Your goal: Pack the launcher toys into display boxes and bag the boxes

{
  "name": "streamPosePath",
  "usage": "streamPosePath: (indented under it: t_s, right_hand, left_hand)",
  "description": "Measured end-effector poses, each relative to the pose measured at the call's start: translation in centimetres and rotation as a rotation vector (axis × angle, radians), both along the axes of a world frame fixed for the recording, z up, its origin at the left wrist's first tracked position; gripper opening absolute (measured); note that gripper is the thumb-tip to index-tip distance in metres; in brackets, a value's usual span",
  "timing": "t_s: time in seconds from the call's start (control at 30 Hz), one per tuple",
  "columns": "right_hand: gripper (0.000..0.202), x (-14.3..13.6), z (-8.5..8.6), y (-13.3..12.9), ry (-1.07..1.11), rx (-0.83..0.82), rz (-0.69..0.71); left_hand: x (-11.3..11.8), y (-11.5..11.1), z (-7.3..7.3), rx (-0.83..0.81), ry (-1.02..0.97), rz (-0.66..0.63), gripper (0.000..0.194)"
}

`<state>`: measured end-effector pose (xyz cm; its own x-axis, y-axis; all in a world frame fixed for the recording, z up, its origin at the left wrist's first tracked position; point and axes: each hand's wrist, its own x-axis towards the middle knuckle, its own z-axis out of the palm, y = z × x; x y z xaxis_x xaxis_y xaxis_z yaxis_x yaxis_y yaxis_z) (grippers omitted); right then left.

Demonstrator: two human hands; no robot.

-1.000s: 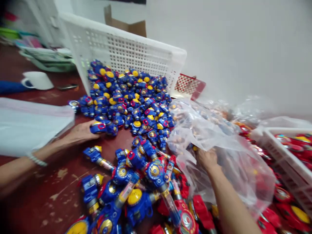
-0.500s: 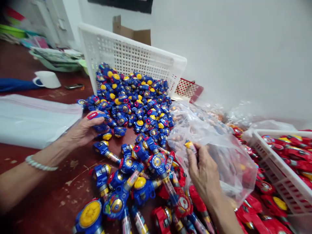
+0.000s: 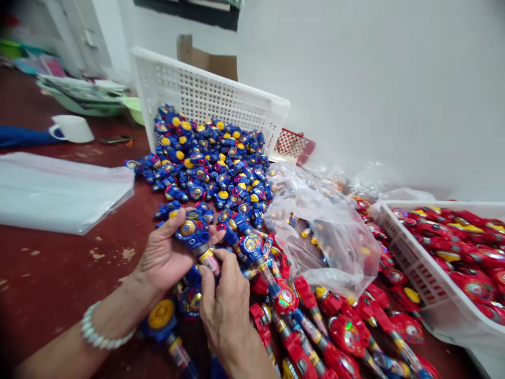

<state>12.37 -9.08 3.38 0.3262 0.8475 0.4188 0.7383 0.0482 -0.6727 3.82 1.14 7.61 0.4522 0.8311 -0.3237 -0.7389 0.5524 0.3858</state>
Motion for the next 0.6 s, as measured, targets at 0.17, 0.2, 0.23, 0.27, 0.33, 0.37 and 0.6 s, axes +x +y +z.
streamPosePath:
  t_s: [0.17, 0.2, 0.23, 0.27, 0.33, 0.37, 0.6]
  right_hand:
    - [0.018, -0.3, -1.4, 0.0, -0.013, 0.122, -0.105]
    - [0.018, -0.2, -1.7, 0.0, -0.007, 0.142, -0.111]
    - [0.019, 0.0, -1.7, -0.1, 0.009, 0.152, -0.105]
    - [0.019, 0.3, -1.6, -0.1, 0.044, 0.143, -0.085]
    - [0.018, 1.3, -0.9, -0.3, 0.213, 0.067, 0.003]
    - [0.018, 1.9, -0.4, -0.4, 0.365, -0.006, 0.071]
    - [0.031, 3.4, 0.0, -1.3, 1.174, -0.438, 0.343]
  left_hand:
    - [1.0, -1.7, -0.5, -0.038, -0.056, 0.131, 0.015]
    - [1.1, -2.0, -0.7, -0.048, -0.068, 0.134, 0.017]
    - [1.2, -2.2, -0.8, -0.058, -0.078, 0.131, 0.019]
    - [1.3, -2.4, -1.0, -0.070, -0.088, 0.120, 0.021]
    - [1.3, -2.8, -1.4, -0.097, -0.098, 0.095, 0.025]
    - [1.3, -3.0, -1.6, -0.107, -0.100, 0.082, 0.027]
    - [1.5, -3.7, -2.3, 0.024, -0.040, 0.106, 0.040]
